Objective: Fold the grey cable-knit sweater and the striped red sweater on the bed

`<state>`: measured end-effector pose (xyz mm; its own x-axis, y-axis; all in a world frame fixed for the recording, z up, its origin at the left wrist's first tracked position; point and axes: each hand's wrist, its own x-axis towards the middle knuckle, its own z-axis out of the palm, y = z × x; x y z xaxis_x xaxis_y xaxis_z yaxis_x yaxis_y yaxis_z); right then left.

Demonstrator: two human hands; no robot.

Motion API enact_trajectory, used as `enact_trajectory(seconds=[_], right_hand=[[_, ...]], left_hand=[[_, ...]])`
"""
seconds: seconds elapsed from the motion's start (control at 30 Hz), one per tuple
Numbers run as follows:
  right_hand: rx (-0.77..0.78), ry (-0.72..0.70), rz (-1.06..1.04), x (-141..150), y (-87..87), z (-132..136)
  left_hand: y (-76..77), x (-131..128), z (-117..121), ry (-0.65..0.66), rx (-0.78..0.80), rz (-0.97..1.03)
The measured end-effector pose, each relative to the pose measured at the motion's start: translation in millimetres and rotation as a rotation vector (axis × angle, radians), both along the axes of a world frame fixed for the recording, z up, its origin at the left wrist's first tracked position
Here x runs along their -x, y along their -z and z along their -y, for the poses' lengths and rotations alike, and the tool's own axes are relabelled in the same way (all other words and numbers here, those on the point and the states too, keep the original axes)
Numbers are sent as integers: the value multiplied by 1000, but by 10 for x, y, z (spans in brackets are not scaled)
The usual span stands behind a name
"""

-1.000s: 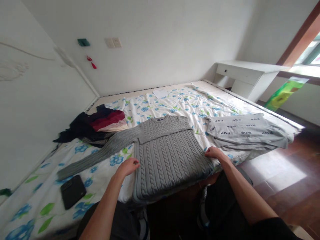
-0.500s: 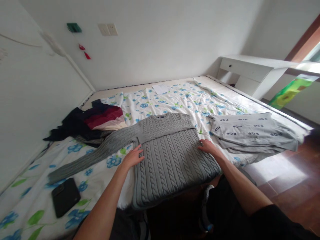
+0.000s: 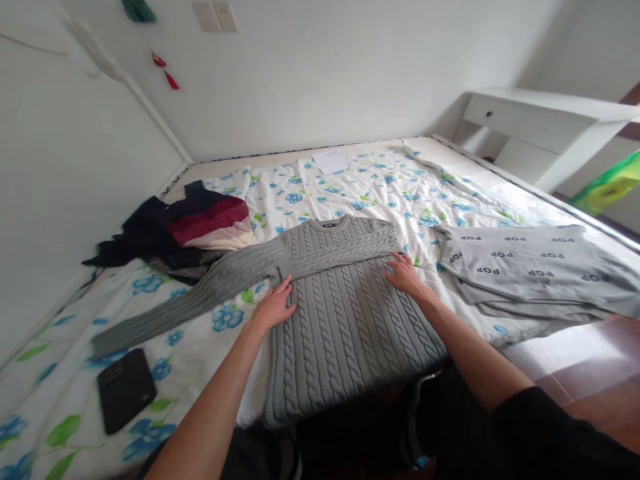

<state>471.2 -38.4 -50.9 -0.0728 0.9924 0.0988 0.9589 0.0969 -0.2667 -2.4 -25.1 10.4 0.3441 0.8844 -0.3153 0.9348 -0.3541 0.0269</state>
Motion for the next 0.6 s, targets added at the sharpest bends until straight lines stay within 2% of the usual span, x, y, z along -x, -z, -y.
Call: enact_trajectory(seconds=[0.33, 0.47, 0.6], right_hand=[[121, 6, 74, -70, 114, -235], [146, 0, 67, -80, 153, -290], [158, 16, 54, -92, 172, -315]], left_hand=[[87, -43, -64, -30, -35, 22], [50, -115, -58, -40, -33, -28], [-59, -162, -52, -72, -70, -34]])
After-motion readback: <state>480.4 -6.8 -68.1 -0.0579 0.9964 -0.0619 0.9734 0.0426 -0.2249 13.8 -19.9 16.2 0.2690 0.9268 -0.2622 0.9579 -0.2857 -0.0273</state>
